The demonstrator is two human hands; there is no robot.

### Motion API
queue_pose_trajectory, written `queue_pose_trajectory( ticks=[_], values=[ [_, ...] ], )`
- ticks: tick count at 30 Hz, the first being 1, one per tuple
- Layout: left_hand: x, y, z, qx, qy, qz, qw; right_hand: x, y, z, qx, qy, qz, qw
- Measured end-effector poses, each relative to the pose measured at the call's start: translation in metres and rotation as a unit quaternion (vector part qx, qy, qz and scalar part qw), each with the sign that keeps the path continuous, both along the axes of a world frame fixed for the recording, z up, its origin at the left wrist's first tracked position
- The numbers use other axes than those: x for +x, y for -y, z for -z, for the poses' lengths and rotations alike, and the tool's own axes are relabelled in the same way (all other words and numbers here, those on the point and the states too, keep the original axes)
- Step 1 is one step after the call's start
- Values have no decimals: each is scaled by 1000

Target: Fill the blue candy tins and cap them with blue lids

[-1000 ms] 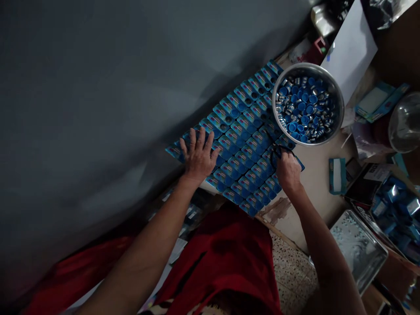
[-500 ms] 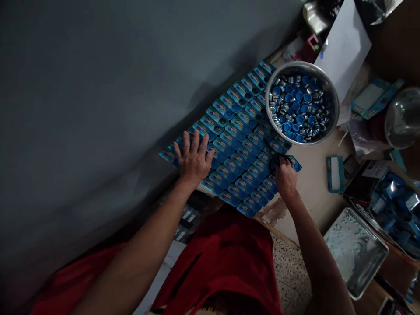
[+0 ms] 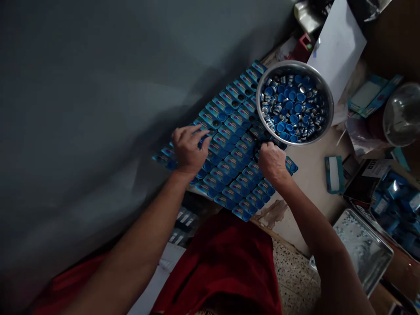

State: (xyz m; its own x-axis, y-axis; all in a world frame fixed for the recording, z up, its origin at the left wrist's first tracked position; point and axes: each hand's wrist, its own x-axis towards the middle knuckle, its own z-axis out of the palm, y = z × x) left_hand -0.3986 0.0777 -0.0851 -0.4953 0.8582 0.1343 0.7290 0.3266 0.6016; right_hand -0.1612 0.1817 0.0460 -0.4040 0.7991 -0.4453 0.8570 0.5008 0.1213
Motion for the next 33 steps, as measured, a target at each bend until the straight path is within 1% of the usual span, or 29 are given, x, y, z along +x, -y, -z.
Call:
queue_pose_trajectory(
  ticks=[3, 6, 8, 10, 13, 19, 22, 25, 27, 28, 33],
  values=[
    [-1, -52, -2, 34, 13, 64, 997, -18, -9, -14, -8, 22, -17, 1000],
    [1, -97, 3, 38, 31, 162, 986, -35, -15, -31, -23, 46, -25, 998],
    [2, -117, 9, 30, 34, 217, 975, -44, -16, -41, -27, 55, -27, 998],
    [2, -127, 15, 21, 35, 246, 968, -49, -16, -47, -25, 57, -28, 998],
    [1, -129, 21, 12, 48, 245, 968, -51, -13, -50, -24, 60, -25, 998],
    [2, -124, 24, 12, 80, 228, 970, -51, -12, -43, -30, 57, 4, 998],
    [3, -124, 29, 22, 83, 230, 970, -56, -10, -43, -25, 53, 6, 998],
    [2, -123, 36, 45, 67, 242, 967, -62, -2, -41, -23, 52, 5, 998],
    [1, -122, 40, 58, 58, 254, 964, -62, 10, -33, -22, 52, 16, 998],
    [0, -122, 42, 61, 56, 258, 963, -61, 17, -25, -19, 50, 24, 998],
    [-2, -120, 43, 51, 54, 260, 963, -38, 47, 27, -12, 36, 68, 997]
  ],
)
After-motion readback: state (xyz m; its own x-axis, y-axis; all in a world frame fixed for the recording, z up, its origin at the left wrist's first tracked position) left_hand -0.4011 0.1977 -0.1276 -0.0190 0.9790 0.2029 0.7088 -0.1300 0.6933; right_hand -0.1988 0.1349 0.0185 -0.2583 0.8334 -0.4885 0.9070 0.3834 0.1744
